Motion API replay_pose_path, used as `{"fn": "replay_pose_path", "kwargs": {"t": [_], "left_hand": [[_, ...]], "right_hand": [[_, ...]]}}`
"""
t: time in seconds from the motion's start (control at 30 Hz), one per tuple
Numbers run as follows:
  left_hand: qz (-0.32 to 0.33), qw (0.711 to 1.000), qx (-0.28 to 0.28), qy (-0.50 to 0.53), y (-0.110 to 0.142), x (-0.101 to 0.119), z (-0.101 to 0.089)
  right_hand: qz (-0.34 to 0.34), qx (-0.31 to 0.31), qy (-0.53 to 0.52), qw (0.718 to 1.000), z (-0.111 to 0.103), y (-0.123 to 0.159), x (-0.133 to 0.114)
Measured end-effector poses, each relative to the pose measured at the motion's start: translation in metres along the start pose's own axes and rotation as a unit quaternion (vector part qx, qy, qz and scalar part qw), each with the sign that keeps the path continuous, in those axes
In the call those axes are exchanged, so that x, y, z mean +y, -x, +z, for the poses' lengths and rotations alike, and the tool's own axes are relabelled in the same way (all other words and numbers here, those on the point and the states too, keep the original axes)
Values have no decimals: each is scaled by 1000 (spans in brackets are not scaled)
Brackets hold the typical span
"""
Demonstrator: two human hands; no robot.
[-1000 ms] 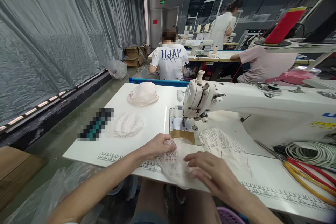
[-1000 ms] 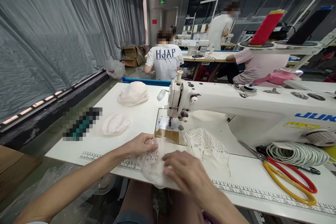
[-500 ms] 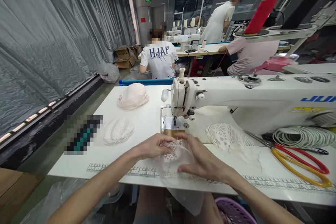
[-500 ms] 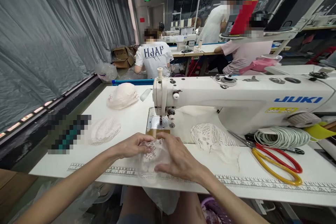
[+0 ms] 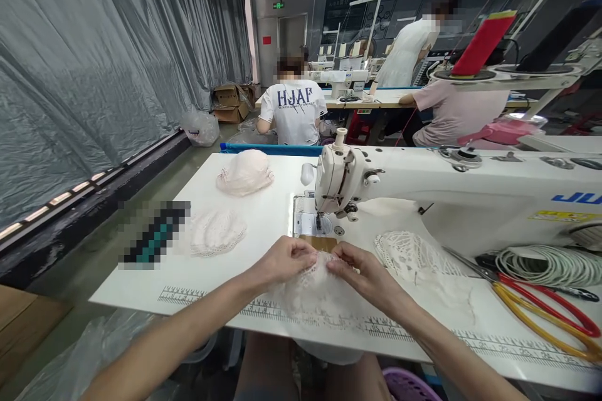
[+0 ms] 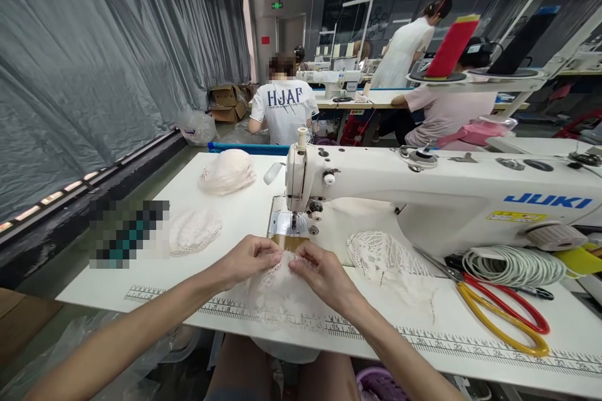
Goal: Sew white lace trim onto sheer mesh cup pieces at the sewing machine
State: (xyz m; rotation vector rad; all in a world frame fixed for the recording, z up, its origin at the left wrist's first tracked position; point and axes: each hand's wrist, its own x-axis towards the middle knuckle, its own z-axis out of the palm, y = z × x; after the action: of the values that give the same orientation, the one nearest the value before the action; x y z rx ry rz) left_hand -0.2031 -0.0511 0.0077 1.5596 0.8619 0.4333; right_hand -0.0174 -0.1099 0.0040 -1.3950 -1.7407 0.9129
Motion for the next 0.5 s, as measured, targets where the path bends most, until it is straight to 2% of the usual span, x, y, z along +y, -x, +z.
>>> {"fn": "replay_pose_path", "kwargs": {"t": [0.1,0.27,0.37,0.5], "left_hand": [[32,999,28,10,4,1,2],[34,999,33,-3,15,1,-1],[35,999,14,-13,25,6,-1],[29,998,6,-47,46,25,4]], "right_hand": [[24,-7,-25,999,-1,-1,-4],[34,-50,-66,996,1,-2,-11],[22,-56,-46,997,1,2,-19],[-12,-57,21,998,-2,16,-38]]}}
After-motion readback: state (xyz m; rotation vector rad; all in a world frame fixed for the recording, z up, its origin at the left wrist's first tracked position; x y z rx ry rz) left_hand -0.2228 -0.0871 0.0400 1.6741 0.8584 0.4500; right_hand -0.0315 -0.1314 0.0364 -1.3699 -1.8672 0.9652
